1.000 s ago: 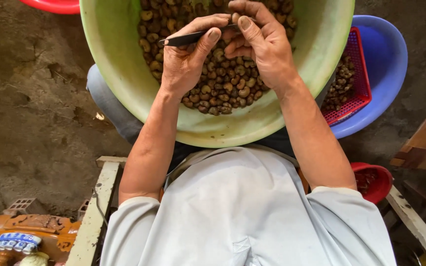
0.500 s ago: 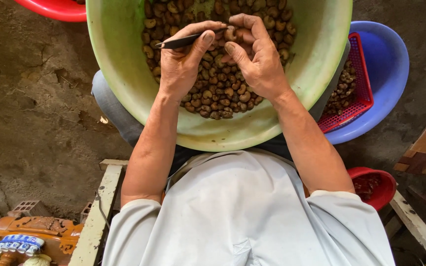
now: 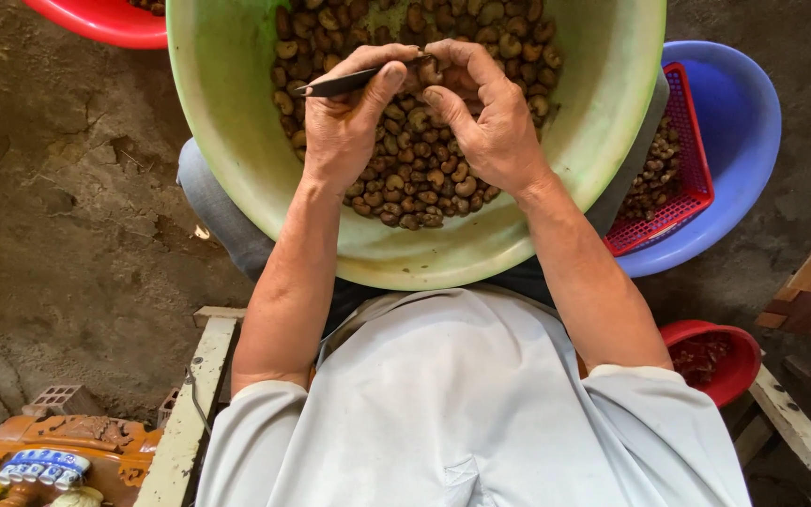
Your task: Manually scraping the outer skin or residue from individual nuts using a small handheld blade.
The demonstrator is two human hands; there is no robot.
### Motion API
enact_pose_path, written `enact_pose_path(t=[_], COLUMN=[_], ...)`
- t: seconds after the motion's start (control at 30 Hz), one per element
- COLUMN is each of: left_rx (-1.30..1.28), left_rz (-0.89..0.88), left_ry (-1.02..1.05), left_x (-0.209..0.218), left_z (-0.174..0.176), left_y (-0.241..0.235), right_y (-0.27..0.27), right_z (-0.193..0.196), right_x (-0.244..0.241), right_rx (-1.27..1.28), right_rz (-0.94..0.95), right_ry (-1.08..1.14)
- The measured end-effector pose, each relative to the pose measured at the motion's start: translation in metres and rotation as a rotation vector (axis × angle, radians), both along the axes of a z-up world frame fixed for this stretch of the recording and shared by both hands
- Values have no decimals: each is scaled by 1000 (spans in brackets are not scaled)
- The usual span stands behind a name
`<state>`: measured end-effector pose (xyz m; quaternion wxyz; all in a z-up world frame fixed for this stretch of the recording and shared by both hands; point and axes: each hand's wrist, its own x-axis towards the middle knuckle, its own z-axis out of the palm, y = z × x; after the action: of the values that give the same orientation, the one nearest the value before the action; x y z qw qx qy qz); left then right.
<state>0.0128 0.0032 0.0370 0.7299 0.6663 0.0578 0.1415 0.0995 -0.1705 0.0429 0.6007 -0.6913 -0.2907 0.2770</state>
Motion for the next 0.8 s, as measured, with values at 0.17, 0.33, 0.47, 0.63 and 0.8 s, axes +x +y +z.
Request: enact_pose_path(t=[0.17,0.33,0.47,0.63,0.8], left_rx=[-24,-25,46,-12,-88], left_rz=[-21,-32,-25,33,62], left_ry=[2,-47,-62,94,30], left_x=[-1,-1,-2,-3,0], left_z=[-1,1,-6,11,-2], left_y=[-3,0,0,-1,-8], right_y=[1,0,-2,-2,4], right_z=[-1,0,-12,-6,-8], right_x=[0,2,3,-3,-3], right_rx=[-7,-41,-53,-107,-4], right_rz=[-9,-7,-36,-58,-94], right_ry=[19,-50,-233,-139,140])
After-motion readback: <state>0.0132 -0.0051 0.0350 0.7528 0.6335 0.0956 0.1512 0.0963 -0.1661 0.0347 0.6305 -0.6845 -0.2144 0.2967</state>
